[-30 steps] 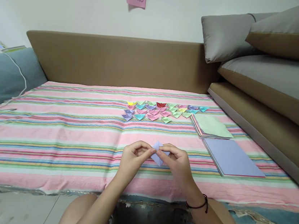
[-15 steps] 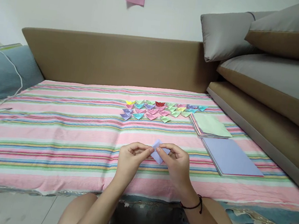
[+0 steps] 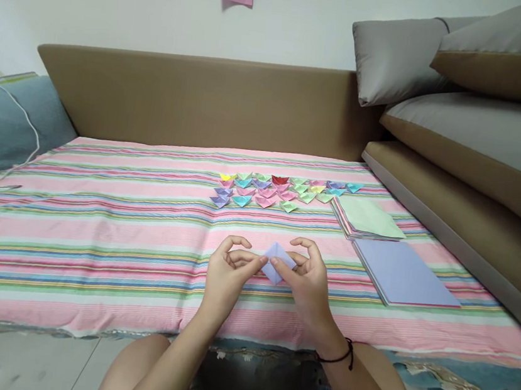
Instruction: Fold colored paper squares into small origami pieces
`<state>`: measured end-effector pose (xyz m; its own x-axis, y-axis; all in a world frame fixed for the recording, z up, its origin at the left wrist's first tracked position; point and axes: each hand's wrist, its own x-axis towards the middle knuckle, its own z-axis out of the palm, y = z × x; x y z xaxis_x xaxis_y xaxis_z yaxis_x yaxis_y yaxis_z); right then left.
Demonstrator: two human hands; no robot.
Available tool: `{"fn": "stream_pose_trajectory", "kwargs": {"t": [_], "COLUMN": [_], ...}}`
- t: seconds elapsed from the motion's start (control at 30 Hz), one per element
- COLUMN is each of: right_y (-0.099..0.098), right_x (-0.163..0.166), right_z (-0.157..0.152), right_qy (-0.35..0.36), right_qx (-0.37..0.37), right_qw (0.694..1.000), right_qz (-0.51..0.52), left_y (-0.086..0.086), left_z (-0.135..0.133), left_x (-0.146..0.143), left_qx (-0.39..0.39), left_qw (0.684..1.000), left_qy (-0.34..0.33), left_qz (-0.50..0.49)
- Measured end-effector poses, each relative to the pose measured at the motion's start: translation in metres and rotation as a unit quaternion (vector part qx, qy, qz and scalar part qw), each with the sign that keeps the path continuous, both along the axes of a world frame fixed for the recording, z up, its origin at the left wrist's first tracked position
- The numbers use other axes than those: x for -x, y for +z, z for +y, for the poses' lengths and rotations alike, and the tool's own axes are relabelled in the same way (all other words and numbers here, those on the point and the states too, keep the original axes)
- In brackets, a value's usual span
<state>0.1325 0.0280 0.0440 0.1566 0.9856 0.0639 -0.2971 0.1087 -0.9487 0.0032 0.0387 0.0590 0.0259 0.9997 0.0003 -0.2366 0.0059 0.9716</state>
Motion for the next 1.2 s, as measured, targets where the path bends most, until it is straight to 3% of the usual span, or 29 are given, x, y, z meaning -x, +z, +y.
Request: {"fn": "stream_pose_trajectory", "kwargs": {"t": [0.13, 0.33, 0.6, 0.73, 0.83, 1.03, 1.2], "right_y": [0.0, 0.001, -0.003, -0.002, 0.0, 0.002, 0.001], "right_x": [-0.001, -0.004, -0.003, -0.003, -0.004, -0.002, -0.001], "right_z": [0.002, 0.005, 0.006, 0.005, 0.005, 0.004, 0.003], "right_qy": [0.036, 0.009, 0.014, 0.025, 0.04, 0.044, -0.005], "right_qx": [0.003, 0.026, 0.023, 0.027, 0.02, -0.042, -0.063], "right_qw": [0.999, 0.999, 0.999, 0.998, 0.998, 0.998, 0.997], "right_qz": [-0.001, 0.023, 0.037, 0.041, 0.037, -0.009, -0.051], "left_y": [0.001, -0.002, -0.005, -0.004, -0.005, -0.007, -0.008], "left_z": [0.0, 0.0, 0.002, 0.003, 0.005, 0.006, 0.005], "left_x": [0.001, 0.001, 0.001, 0.009, 0.013, 0.016, 0.015], "left_qx": [-0.008, -0.031, -0.067, -0.156, -0.208, -0.199, -0.197], "left_qw": [1.0, 0.998, 0.996, 0.973, 0.949, 0.958, 0.96], "left_qy": [0.004, -0.043, -0.018, -0.036, -0.011, 0.014, 0.007], "left_qz": [0.007, 0.021, 0.048, 0.164, 0.237, 0.208, 0.197]}}
